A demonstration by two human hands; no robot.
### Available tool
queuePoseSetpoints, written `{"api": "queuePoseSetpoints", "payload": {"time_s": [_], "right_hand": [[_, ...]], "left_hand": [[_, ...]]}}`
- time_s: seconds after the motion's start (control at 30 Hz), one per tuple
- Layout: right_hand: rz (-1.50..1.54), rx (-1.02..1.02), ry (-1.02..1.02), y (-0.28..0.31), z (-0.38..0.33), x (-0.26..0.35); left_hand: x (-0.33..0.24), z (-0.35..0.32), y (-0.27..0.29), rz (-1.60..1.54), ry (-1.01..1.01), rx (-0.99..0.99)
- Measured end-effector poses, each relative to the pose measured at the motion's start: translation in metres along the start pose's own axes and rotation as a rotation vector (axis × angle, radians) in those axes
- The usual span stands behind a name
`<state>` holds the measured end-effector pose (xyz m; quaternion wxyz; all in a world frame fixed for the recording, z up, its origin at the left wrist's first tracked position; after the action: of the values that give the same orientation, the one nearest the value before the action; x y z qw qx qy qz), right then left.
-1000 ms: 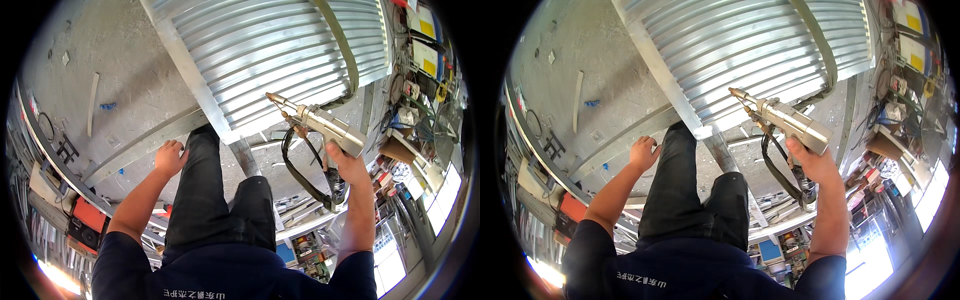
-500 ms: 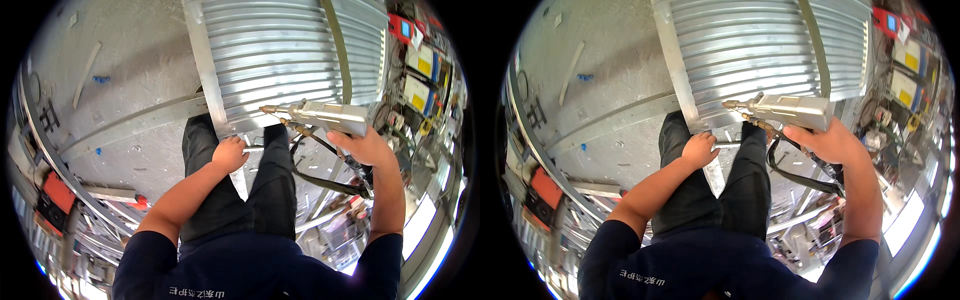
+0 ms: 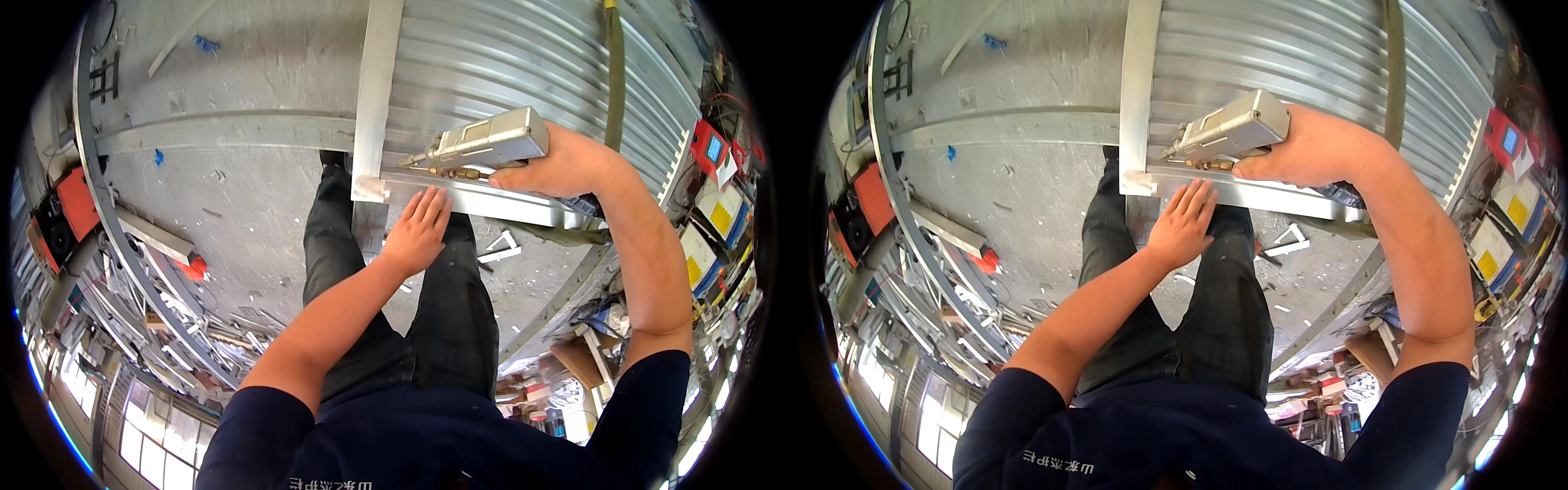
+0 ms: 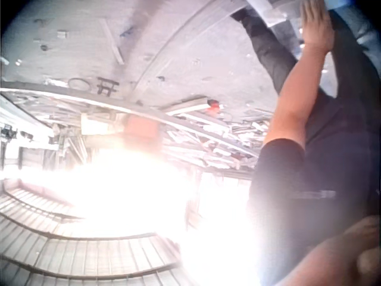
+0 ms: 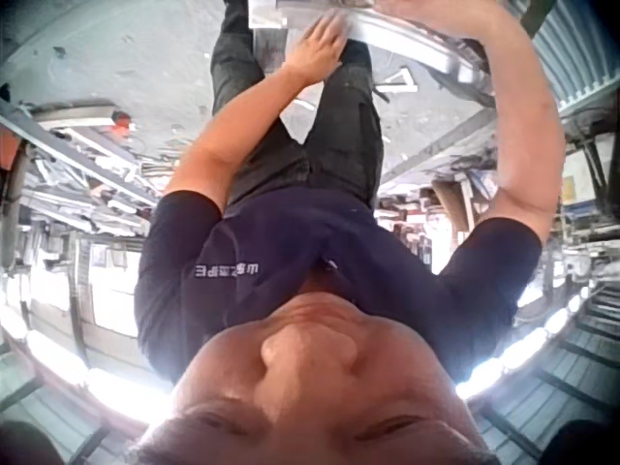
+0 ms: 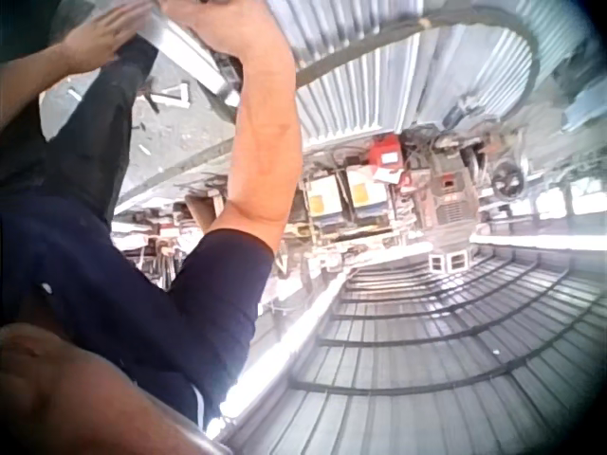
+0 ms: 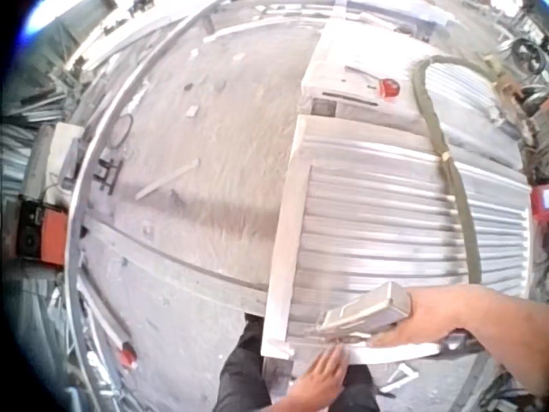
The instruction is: The person uses a handheld welding tool to join a metal strip to a corrugated metal sheet. They reposition the sheet and continue welding along the edges, then use a handheld grinder to smooth the welded seams.
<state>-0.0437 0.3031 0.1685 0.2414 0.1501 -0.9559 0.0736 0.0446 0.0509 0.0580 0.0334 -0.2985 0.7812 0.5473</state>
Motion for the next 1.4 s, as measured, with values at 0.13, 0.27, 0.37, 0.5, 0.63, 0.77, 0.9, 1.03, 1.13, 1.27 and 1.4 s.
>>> {"api": "queuePoseSetpoints", "payload": {"time_s": [0.13, 0.27, 0.37, 0.5, 0.63, 0.77, 0.9, 1.03, 1.13, 1.27, 1.4], "right_hand": [[0.019, -0.062, -0.084, -0.011, 0.015, -0.013], [-0.007, 0.028, -0.161, -0.019, 0.026, -0.015], [-0.015, 0.007, -0.109, -0.025, 0.03, -0.011], [0.008, 0.067, -0.145, -0.03, 0.039, -0.007], [0.023, 0.069, -0.042, -0.033, 0.051, -0.016], [0.008, 0.071, -0.119, -0.035, 0.053, -0.009], [0.025, 0.064, -0.173, -0.034, 0.055, -0.015], [0.02, 0.095, -0.176, -0.034, 0.057, -0.018], [0.031, 0.108, -0.092, -0.034, 0.058, -0.019], [0.033, 0.099, -0.165, -0.035, 0.055, -0.01], [-0.009, 0.071, -0.142, -0.033, 0.055, -0.015]], "left_hand": [[-0.005, 0.027, -0.026, 0.159, 0.003, -0.132], [-0.001, 0.03, -0.033, 0.242, -0.044, -0.19], [0.006, 0.035, -0.032, 0.262, -0.076, -0.239], [0.005, 0.037, -0.035, 0.282, -0.073, -0.175], [0.001, 0.041, -0.027, 0.283, -0.062, -0.081], [0.004, 0.039, -0.026, 0.275, -0.07, -0.238], [0.004, 0.04, -0.026, 0.279, -0.074, -0.235], [0.003, 0.039, -0.033, 0.25, -0.058, -0.199], [0.003, 0.039, -0.036, 0.253, -0.053, -0.221], [0.005, 0.039, -0.032, 0.283, -0.059, -0.205], [0.005, 0.04, -0.028, 0.271, -0.077, -0.167]]}}
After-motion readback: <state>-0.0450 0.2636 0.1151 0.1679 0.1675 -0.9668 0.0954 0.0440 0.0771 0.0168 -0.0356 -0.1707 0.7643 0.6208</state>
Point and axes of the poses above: each hand's wrist, its own z-axis towards the middle knuckle, its own y-axis out of the back of the hand, x = y × z, the point moved 3 cm from there along z, towards the middle knuckle, and after that the axes turned 15 degrees about z, right-handed, at the moved point
